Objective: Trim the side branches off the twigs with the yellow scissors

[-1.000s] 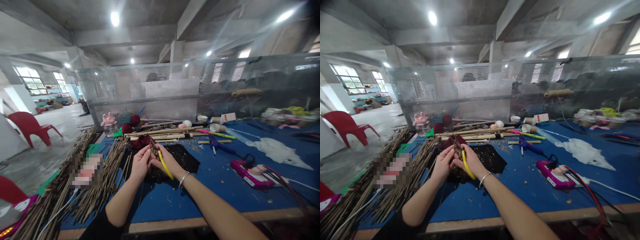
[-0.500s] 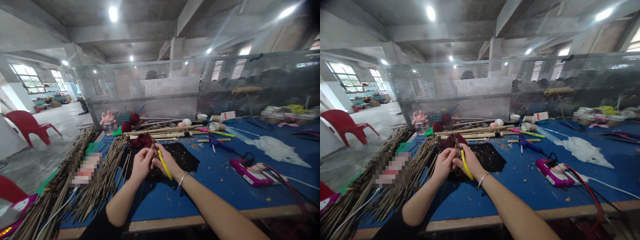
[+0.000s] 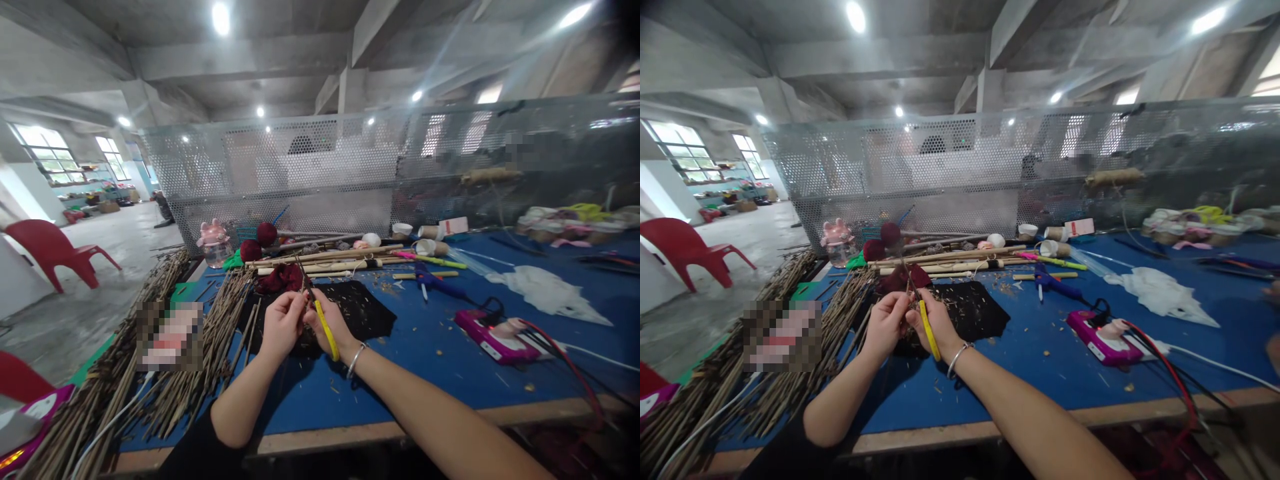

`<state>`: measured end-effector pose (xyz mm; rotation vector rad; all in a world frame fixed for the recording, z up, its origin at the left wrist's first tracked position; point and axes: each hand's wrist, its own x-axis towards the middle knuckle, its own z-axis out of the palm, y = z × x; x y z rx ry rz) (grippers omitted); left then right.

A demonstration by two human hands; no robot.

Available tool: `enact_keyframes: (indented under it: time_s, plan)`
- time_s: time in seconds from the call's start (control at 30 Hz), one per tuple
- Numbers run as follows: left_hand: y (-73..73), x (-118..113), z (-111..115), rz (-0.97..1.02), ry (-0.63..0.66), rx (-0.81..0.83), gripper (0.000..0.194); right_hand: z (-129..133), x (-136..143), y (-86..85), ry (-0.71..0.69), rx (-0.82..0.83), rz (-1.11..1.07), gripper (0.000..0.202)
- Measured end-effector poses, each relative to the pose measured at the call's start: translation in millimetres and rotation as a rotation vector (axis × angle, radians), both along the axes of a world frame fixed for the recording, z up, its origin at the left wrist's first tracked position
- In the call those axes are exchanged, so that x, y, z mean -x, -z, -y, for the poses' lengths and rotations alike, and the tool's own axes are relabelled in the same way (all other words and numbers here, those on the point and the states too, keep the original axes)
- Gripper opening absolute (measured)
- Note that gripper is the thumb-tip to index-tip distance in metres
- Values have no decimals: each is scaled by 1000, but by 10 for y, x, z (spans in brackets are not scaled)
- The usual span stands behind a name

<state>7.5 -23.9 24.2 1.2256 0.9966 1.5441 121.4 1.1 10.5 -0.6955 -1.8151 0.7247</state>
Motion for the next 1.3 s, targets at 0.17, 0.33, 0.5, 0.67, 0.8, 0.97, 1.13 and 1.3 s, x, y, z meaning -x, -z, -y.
enact_keyframes:
  time_s: [0.17, 0.33, 0.5, 0.67, 0.8, 0.97, 1.13, 1.3]
  plan:
    - [14, -2, -5, 14, -2, 14, 34, -9, 13, 39, 15, 31, -11, 54]
    - [-6, 4, 2, 39, 6, 20, 34, -20, -1, 49, -12, 31, 29, 53]
    - [2, 17, -2, 34, 16, -12, 33, -54, -53, 52, -94, -32, 77, 69]
    - [44, 24, -24, 3, 5, -23, 33, -68, -64, 42, -124, -25, 103, 69]
    - [37, 16, -23, 8, 28, -1, 34, -56, -46, 36, -121, -18, 88, 71]
    - [13, 1, -9, 27, 41, 12, 35, -24, -17, 37, -111, -8, 40, 70]
    - [32, -1, -19, 34, 27, 22, 35, -5, 7, 53, -34, -3, 31, 68]
    - [46, -11, -33, 70, 23, 45, 36, 0, 23, 62, 11, 10, 39, 59]
